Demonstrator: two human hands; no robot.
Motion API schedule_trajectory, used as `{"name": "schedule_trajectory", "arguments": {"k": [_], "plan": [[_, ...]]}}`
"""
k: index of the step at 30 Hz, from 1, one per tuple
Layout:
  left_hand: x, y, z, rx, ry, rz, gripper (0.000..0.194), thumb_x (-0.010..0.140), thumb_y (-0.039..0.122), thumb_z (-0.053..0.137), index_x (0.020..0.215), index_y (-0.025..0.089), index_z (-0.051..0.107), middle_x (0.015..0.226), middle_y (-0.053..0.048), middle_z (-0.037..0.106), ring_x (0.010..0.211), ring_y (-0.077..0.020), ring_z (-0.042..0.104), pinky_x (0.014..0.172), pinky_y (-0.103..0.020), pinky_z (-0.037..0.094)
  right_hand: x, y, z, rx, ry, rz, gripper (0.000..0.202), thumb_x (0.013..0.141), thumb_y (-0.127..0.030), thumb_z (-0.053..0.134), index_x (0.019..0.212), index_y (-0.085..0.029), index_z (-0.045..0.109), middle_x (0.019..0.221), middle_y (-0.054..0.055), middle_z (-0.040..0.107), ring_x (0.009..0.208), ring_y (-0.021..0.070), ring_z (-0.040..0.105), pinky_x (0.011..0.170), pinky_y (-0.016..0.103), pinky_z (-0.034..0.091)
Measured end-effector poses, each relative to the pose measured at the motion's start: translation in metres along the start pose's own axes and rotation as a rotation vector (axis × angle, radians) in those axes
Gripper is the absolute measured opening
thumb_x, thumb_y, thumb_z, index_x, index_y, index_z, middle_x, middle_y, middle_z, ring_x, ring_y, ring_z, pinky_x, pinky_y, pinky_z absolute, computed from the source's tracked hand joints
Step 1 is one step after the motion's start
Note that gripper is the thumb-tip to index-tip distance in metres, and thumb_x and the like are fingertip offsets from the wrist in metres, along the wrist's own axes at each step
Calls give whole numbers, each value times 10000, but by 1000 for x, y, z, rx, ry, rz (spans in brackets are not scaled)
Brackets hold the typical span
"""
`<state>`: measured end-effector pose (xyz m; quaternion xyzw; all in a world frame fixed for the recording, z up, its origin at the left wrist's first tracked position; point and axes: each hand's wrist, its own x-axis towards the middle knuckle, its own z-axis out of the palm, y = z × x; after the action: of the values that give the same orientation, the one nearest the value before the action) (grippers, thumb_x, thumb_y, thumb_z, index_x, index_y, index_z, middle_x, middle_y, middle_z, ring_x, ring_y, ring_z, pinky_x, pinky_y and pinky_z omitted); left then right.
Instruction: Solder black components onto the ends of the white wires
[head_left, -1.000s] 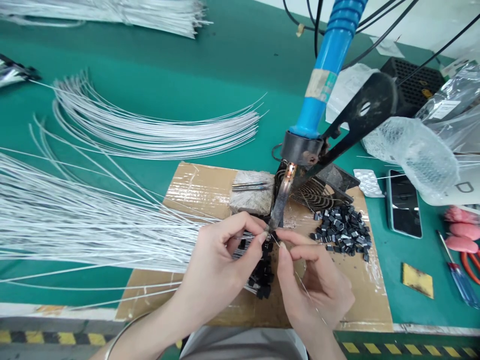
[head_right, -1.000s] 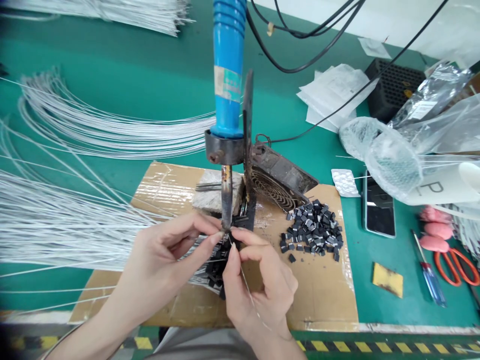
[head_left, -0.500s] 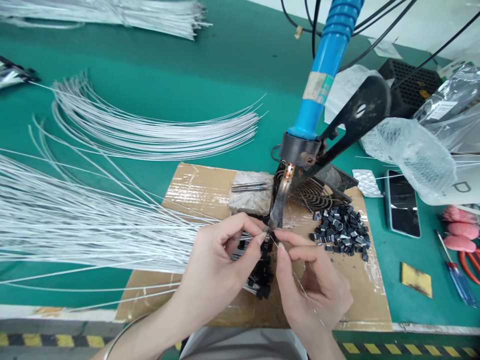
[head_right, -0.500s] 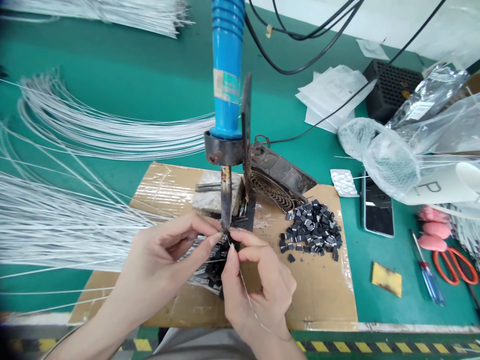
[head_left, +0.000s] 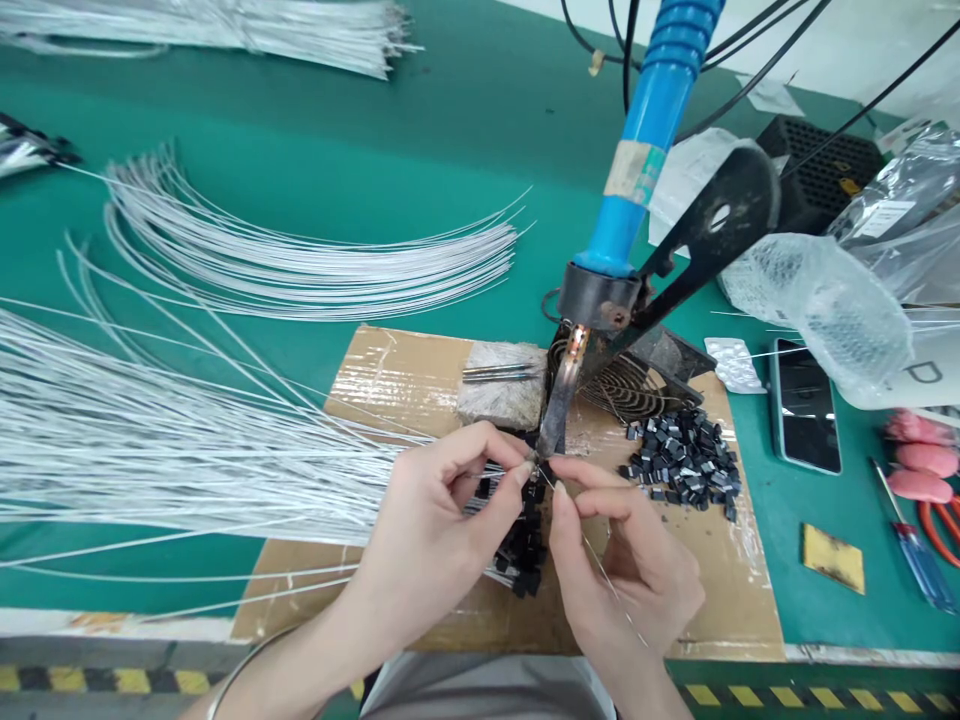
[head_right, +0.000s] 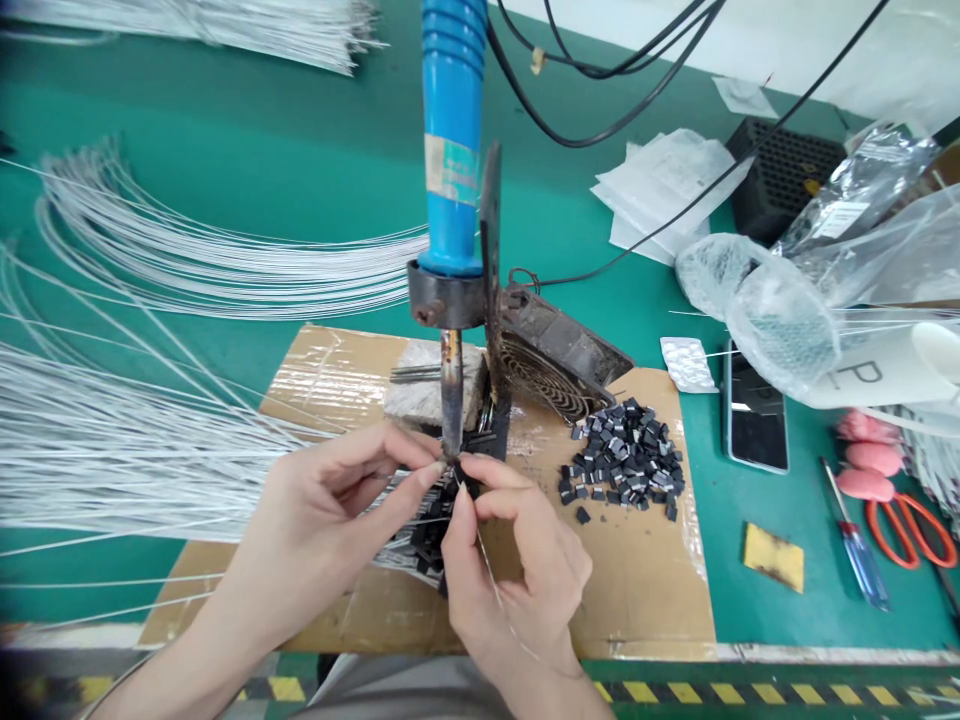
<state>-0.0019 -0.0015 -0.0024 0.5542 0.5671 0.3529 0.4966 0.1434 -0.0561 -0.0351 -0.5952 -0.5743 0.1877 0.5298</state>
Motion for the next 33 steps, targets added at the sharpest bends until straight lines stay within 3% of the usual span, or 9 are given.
{"name": "schedule_trajectory", "arguments": {"k": [6, 17, 22, 26, 29, 31, 33], "plan": [[0, -1, 0, 4, 3, 17, 162, 846, 299, 652, 728, 235, 742, 664, -13, 727, 725, -230, 745, 507, -262, 444, 3, -3, -1, -22, -14, -21, 171, 932, -88, 742, 905, -235, 659, 1109, -1, 865, 890, 121, 839, 853, 208, 668], [3, -4, 0, -14, -9, 19, 147, 837, 285, 656, 720, 222, 718, 779, -38, 795, 708, -211, 731, 494, -260, 422, -3, 2, 1, 21, -15, 34, 170, 950, -112, 739, 894, -243, 647, 1115, -6, 863, 911, 127, 838, 858, 216, 659], [-2, -8, 0, 81, -15, 96, 168, 885, 262, 620, 744, 225, 703, 748, -21, 782, 551, -147, 603, 438, -252, 363, -2, 1, -1, 73, -22, 40, 165, 951, -105, 722, 880, -238, 656, 1094, 11, 865, 937, 153, 847, 852, 245, 665], [-10, -18, -5, 326, 14, 289, 173, 958, 171, 605, 821, 225, 696, 790, -1, 800, 448, -102, 463, 417, -255, 383, 0, 9, -15, 65, 78, 80, 170, 955, -128, 735, 831, -227, 675, 1035, 34, 871, 940, 179, 851, 855, 272, 668], [-21, -30, -12, 559, 140, 648, 177, 965, 36, 622, 906, 191, 684, 905, -46, 846, 574, -128, 634, 550, -282, 505, 1, 20, -31, 44, 212, 165, 168, 947, -173, 781, 806, -210, 698, 977, 58, 872, 896, 192, 851, 814, 266, 671], [-29, -40, -15, 709, 185, 895, 187, 958, -17, 649, 926, 164, 682, 952, -86, 870, 647, -162, 686, 603, -323, 514, -1, 27, -42, 47, 275, 224, 171, 932, -202, 816, 800, -197, 707, 953, 68, 869, 873, 196, 850, 803, 260, 670], [-37, -51, -14, 730, 201, 982, 190, 950, -30, 679, 930, 158, 697, 970, -93, 879, 642, -175, 669, 588, -341, 494, -5, 33, -48, 53, 301, 263, 187, 915, -225, 846, 791, -189, 710, 940, 73, 866, 846, 198, 847, 792, 260, 669]]}}
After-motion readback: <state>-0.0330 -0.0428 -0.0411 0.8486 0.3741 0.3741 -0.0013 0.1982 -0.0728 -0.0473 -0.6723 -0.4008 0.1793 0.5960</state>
